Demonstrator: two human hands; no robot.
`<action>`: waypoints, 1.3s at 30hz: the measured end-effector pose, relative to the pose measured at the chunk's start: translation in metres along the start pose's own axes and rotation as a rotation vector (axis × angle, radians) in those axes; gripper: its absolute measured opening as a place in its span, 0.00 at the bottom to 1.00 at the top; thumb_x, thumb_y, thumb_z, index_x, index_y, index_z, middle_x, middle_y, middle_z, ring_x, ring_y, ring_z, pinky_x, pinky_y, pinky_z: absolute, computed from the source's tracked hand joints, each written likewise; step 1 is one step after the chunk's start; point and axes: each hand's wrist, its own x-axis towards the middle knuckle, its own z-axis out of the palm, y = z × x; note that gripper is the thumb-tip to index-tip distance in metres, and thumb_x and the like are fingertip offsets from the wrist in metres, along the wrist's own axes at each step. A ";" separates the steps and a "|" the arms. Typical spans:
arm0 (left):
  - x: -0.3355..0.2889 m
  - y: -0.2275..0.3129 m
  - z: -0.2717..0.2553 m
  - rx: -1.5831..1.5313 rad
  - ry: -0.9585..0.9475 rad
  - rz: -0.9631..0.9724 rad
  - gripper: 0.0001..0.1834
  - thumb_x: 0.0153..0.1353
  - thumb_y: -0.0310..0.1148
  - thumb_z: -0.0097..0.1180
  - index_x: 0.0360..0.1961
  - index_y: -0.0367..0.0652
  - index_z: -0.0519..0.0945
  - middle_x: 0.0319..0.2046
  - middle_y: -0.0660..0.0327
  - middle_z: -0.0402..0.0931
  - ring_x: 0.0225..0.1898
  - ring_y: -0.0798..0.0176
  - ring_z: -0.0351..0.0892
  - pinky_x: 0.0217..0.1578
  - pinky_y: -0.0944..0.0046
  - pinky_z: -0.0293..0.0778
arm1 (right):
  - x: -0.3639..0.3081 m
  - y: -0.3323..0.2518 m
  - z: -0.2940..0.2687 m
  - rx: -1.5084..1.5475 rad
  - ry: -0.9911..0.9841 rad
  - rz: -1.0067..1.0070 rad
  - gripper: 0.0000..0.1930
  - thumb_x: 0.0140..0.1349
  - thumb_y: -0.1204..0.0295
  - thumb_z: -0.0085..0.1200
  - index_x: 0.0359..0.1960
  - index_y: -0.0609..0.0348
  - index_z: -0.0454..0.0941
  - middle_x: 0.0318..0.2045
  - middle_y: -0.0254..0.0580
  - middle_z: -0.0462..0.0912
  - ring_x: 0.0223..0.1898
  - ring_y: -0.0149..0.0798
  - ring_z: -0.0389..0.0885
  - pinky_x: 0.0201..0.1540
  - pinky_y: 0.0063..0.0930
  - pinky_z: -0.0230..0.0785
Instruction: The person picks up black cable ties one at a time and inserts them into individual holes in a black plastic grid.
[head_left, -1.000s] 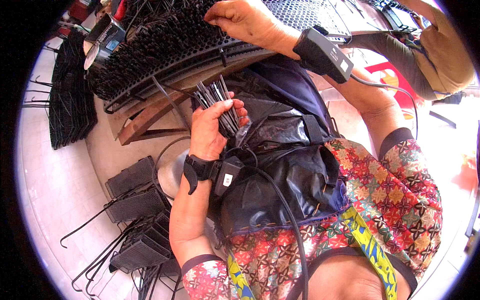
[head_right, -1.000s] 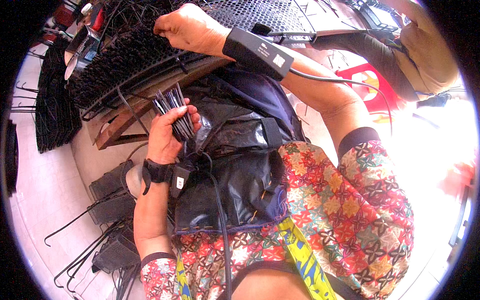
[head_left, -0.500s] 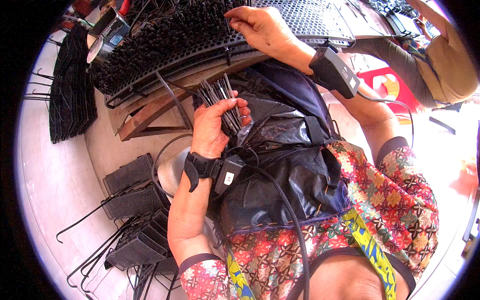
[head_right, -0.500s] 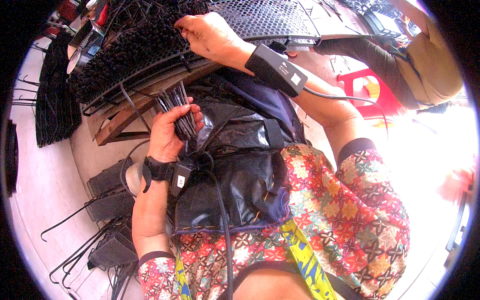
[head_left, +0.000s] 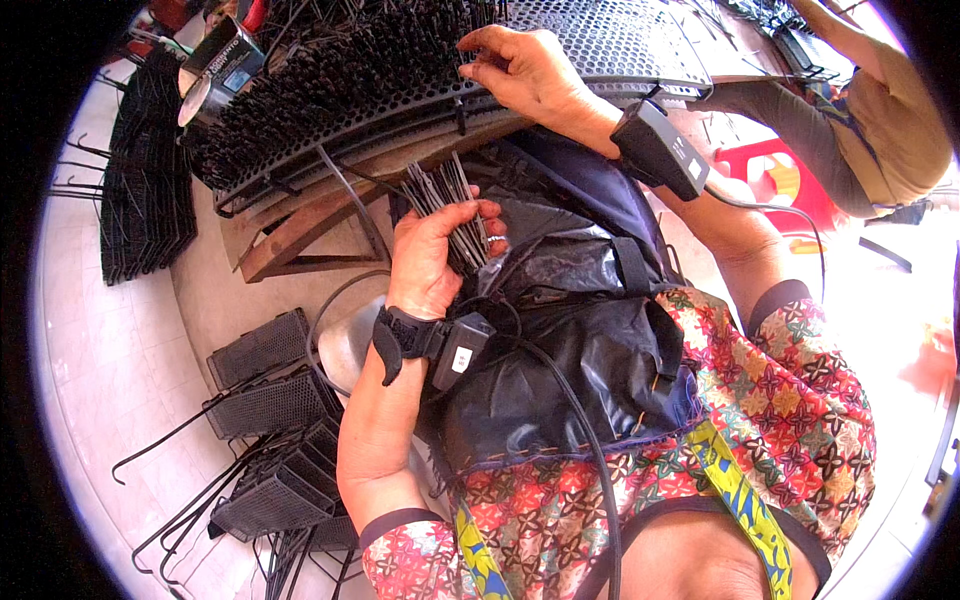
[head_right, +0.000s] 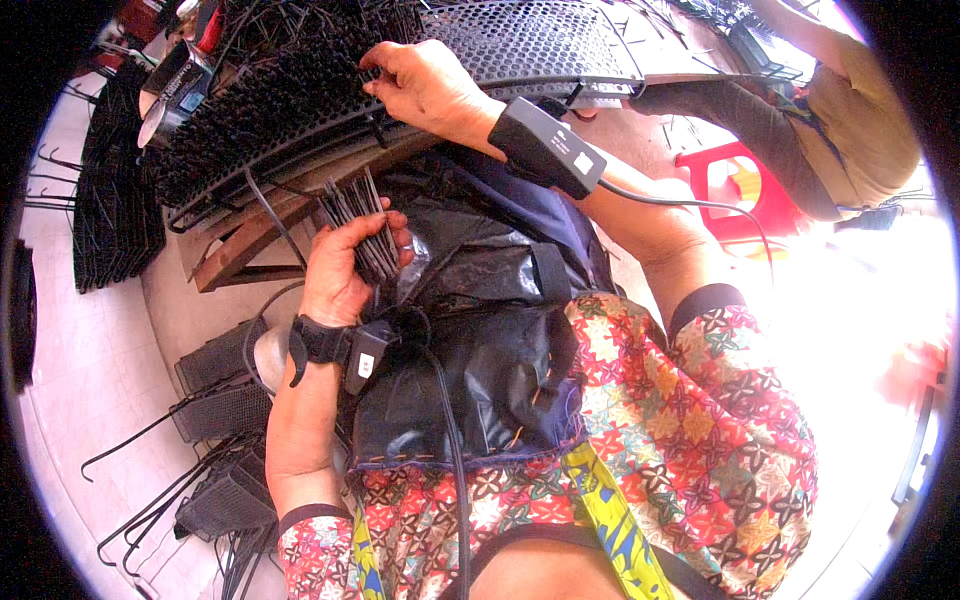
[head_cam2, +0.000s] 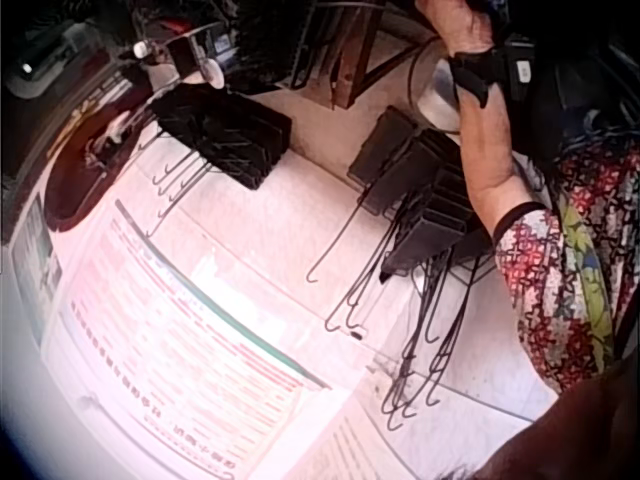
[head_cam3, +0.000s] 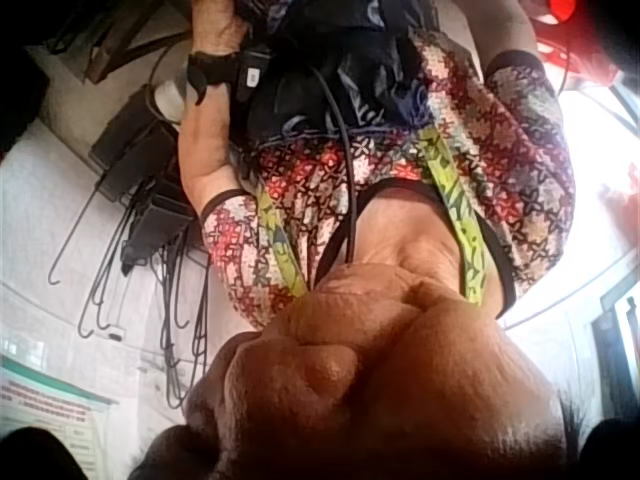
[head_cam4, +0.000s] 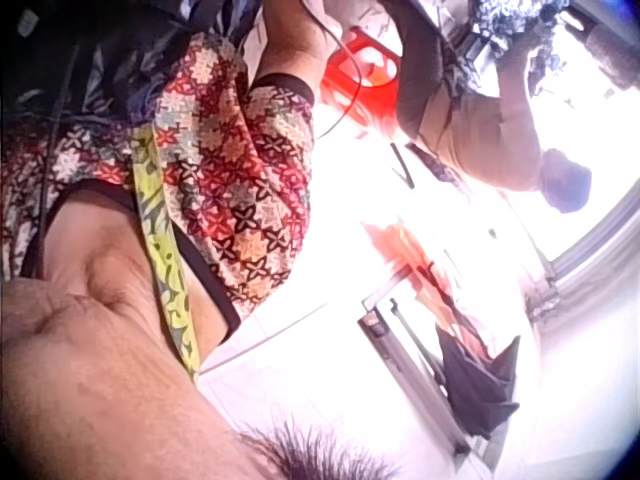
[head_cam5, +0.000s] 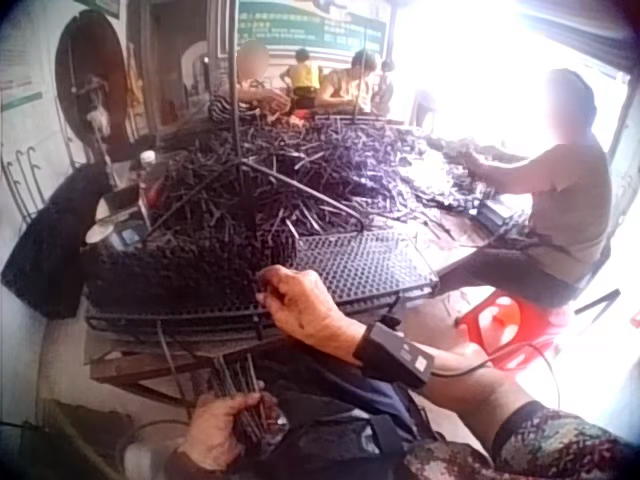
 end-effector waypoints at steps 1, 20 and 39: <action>0.001 0.000 0.000 -0.003 -0.002 -0.001 0.13 0.48 0.24 0.48 0.37 0.34 0.70 0.27 0.53 0.74 0.26 0.59 0.75 0.25 0.60 0.76 | 0.001 0.001 0.000 0.000 0.004 0.001 0.10 0.45 0.71 0.54 0.31 0.60 0.74 0.16 0.47 0.75 0.21 0.45 0.76 0.25 0.31 0.69; 0.003 0.001 0.000 0.010 -0.012 -0.009 0.13 0.49 0.25 0.49 0.38 0.34 0.70 0.28 0.54 0.74 0.27 0.59 0.75 0.26 0.60 0.76 | 0.015 0.001 0.006 -0.026 -0.013 -0.172 0.07 0.52 0.71 0.50 0.27 0.64 0.73 0.16 0.40 0.75 0.18 0.30 0.75 0.21 0.20 0.67; 0.002 0.002 -0.002 0.054 -0.008 -0.012 0.15 0.51 0.27 0.48 0.40 0.34 0.70 0.28 0.54 0.74 0.27 0.62 0.76 0.24 0.64 0.76 | 0.064 -0.008 0.020 -0.264 -0.192 -0.361 0.07 0.38 0.73 0.47 0.12 0.64 0.66 0.14 0.55 0.69 0.22 0.56 0.70 0.24 0.42 0.62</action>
